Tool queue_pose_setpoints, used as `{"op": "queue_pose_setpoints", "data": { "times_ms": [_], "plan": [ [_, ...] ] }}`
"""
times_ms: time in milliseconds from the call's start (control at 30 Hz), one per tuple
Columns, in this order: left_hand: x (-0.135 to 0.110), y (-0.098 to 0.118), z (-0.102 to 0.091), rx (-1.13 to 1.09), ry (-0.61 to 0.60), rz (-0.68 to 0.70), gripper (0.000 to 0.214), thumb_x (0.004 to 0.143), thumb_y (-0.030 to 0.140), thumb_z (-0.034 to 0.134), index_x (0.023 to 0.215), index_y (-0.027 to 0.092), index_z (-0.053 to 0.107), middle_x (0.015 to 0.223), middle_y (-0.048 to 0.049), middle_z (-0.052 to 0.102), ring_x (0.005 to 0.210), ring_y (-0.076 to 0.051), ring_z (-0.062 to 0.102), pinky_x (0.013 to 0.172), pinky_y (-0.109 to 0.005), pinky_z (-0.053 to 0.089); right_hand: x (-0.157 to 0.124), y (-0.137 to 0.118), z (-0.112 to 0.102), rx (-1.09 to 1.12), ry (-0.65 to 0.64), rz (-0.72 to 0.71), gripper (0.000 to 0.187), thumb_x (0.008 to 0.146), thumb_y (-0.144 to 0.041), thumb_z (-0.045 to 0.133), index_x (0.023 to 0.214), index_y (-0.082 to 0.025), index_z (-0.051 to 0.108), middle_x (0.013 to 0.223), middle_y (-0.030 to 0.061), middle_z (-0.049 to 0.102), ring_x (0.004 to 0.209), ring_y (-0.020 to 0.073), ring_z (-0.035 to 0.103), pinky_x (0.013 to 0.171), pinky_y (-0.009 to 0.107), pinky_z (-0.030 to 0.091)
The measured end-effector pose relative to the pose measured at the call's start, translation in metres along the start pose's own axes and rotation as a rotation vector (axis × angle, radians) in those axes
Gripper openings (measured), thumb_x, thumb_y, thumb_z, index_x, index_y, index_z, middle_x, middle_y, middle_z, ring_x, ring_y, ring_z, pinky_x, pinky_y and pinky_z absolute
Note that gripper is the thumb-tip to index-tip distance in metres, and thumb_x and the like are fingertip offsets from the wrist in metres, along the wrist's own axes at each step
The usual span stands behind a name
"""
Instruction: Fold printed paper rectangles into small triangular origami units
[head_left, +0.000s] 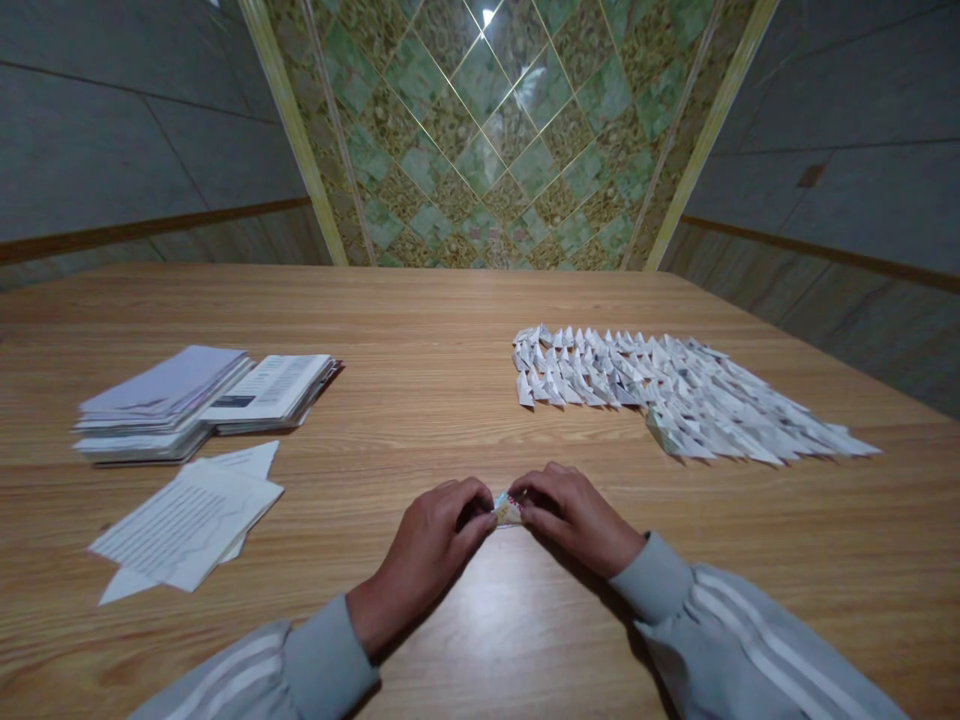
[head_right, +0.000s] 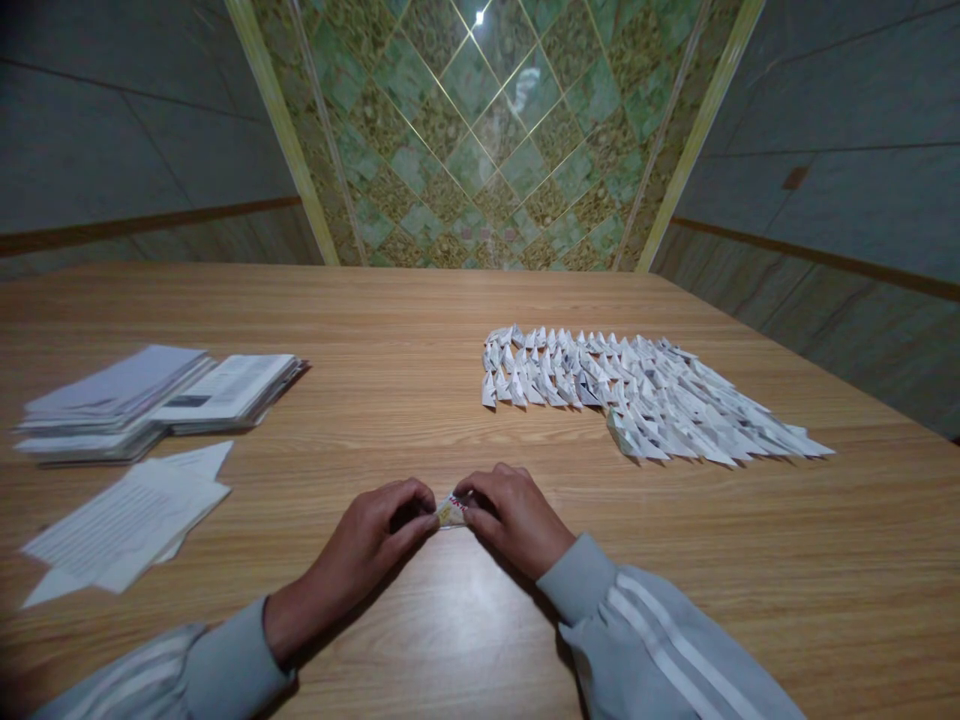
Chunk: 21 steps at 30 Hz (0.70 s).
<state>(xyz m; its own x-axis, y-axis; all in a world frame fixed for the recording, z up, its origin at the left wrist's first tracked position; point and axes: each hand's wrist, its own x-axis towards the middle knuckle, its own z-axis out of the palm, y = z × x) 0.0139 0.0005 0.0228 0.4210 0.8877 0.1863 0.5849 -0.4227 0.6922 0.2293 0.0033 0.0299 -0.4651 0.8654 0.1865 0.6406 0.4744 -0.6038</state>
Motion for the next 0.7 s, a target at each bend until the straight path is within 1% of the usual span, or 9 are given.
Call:
{"op": "queue_pose_setpoints", "data": {
  "times_ms": [100,233,367,500,700],
  "plan": [
    [0.001,0.002,0.000,-0.062,0.021,-0.017,0.002,0.082,0.020,0.062,0.080,0.021,0.063,0.073,-0.0005,0.067,0.067,-0.018,0.060,0.061,-0.025,0.040,0.001,-0.002,0.002,0.014,0.017,0.062,0.014,0.082,-0.010,0.065,0.092,-0.019,0.066,0.077,0.0004,0.065,0.075,0.0172,0.057,0.068,0.026,0.037],
    [0.002,0.002,0.002,-0.087,0.036,-0.018,0.005,0.080,0.017,0.062,0.079,0.021,0.064,0.072,0.0001,0.068,0.065,-0.018,0.060,0.060,-0.025,0.041,0.001,-0.002,0.004,0.021,0.039,0.061,0.013,0.080,-0.007,0.063,0.085,-0.019,0.062,0.072,-0.0014,0.061,0.071,0.0159,0.055,0.066,0.025,0.035],
    [0.001,0.000,0.003,-0.070,0.020,0.014,0.009,0.083,0.017,0.060,0.078,0.022,0.067,0.077,-0.0022,0.071,0.073,-0.019,0.063,0.067,-0.026,0.043,0.002,-0.001,0.007,0.013,0.049,0.050,0.010,0.082,-0.009,0.063,0.084,-0.019,0.061,0.072,-0.0020,0.060,0.071,0.0156,0.055,0.067,0.026,0.034],
    [0.000,0.000,0.003,-0.007,-0.006,0.044,0.010,0.085,0.017,0.062,0.080,0.021,0.069,0.081,-0.0038,0.071,0.077,-0.020,0.064,0.070,-0.028,0.044,0.001,-0.002,0.010,-0.031,0.061,0.068,0.012,0.080,-0.007,0.063,0.084,-0.018,0.061,0.072,-0.0021,0.060,0.071,0.0158,0.056,0.069,0.027,0.035],
    [0.000,0.001,0.003,0.063,-0.052,0.023,0.008,0.086,0.016,0.063,0.083,0.018,0.070,0.082,-0.0044,0.069,0.078,-0.020,0.064,0.071,-0.029,0.045,0.000,-0.001,0.012,-0.088,0.051,0.058,0.010,0.081,-0.008,0.065,0.083,-0.017,0.062,0.078,0.0017,0.065,0.078,0.0184,0.057,0.072,0.029,0.036]
  ]
}}
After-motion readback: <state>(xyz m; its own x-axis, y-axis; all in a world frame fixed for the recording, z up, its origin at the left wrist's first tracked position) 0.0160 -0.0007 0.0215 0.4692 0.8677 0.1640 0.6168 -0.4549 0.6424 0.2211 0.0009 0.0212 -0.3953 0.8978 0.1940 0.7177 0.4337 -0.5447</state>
